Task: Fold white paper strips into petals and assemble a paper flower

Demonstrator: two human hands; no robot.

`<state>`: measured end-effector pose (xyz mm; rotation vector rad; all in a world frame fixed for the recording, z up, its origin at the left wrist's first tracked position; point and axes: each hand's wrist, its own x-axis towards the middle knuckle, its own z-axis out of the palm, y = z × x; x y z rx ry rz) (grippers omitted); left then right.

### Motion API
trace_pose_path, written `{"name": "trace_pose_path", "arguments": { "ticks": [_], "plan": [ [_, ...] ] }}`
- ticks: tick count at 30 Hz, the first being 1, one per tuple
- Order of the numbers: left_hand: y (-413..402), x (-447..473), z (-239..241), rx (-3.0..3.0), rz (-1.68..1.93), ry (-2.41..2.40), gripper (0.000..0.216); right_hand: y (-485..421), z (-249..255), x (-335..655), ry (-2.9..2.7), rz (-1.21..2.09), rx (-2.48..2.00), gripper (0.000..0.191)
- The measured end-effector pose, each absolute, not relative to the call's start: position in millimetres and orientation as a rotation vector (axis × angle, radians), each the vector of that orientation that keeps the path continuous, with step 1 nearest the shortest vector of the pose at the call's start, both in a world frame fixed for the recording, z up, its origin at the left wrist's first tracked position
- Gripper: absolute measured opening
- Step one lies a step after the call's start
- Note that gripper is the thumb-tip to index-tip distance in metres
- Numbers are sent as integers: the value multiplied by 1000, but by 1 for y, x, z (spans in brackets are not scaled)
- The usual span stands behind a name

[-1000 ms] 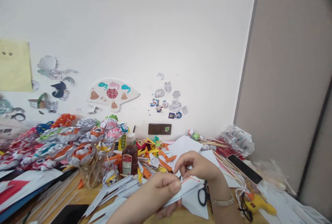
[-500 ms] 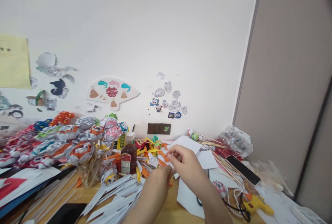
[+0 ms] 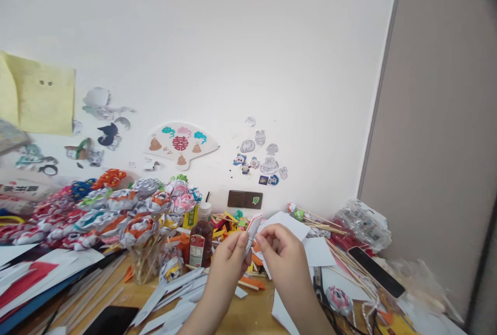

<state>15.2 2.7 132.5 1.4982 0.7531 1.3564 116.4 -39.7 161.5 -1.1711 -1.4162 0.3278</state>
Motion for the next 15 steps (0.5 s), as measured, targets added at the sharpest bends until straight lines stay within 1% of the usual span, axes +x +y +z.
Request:
{"name": "trace_pose_path", "arguments": {
  "ticks": [5, 12, 15],
  "plan": [
    [-10, 14, 143, 1259, 1330, 605, 44, -45, 164, 118, -1545, 376, -1201, 16],
    [-25, 4, 156, 1228, 1208, 444, 42, -62, 174, 126, -1677, 385, -1119, 19],
    [-34, -4, 163, 1230, 1110, 373, 40, -67, 174, 132, -1665, 599, -1040, 23]
  ]
}}
